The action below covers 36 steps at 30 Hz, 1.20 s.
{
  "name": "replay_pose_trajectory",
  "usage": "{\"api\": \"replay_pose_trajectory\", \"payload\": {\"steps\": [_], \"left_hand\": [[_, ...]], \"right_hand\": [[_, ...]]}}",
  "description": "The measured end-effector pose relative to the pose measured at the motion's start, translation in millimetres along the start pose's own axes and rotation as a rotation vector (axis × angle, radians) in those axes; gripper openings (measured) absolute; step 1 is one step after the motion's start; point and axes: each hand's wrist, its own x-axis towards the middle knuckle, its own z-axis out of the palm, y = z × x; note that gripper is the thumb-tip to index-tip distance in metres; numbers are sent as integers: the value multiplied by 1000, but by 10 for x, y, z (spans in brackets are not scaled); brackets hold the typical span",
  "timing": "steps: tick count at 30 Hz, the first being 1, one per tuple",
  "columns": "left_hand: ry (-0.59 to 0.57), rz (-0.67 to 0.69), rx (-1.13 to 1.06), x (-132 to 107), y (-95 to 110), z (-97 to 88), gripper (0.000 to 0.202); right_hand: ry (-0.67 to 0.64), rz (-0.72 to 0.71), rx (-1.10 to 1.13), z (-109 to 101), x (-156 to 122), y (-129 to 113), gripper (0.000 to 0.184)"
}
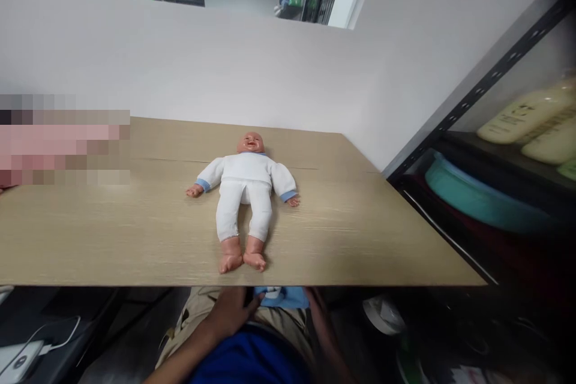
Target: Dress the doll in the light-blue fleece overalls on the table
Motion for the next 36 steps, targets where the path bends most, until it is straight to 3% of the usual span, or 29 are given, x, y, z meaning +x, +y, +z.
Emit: {"api": "replay_pose_trajectory", "payload": {"steps": [5,9,12,15,19,21,23,26,29,32,36], "left_hand": [[25,34,-61,26,4,0,43],[34,18,-123,-137,-31,-72,38],[-13,-22,-206,-306,26,-248,33],[-132,-52,-234,-477,238,-552,33],[-357,-18,-389,-657,735,-1145,41],[-495,83,-470,-703,985,-1458,38],[-556,206,-555,-710,1185,-1718,35],[-389,381,-593,-625,1386,-1959,29],[-164,494,-503,-418,1523,-2070,52],[-188,486,-528,-149,1634,-2141,75],[-295,467,-701,108,1717,-2235,71]], "right_hand": [[12,87,7,-80,-24,-32,70],[34,33,4,-200,-199,-164,64],[34,-36,-7,-304,-362,-359,52],[-32,-253,-22,-387,-487,-717,34],[-150,-614,74,-407,-536,-1389,27],[-226,-707,198,-385,-508,-1731,28],[-336,-763,310,-360,-452,-2051,27],[-458,-870,452,-341,-326,-2501,26],[-557,-984,524,-361,-162,-2931,25],[-621,-1069,478,-421,11,-3301,22],[-627,-1118,306,-526,181,-3577,6]]}}
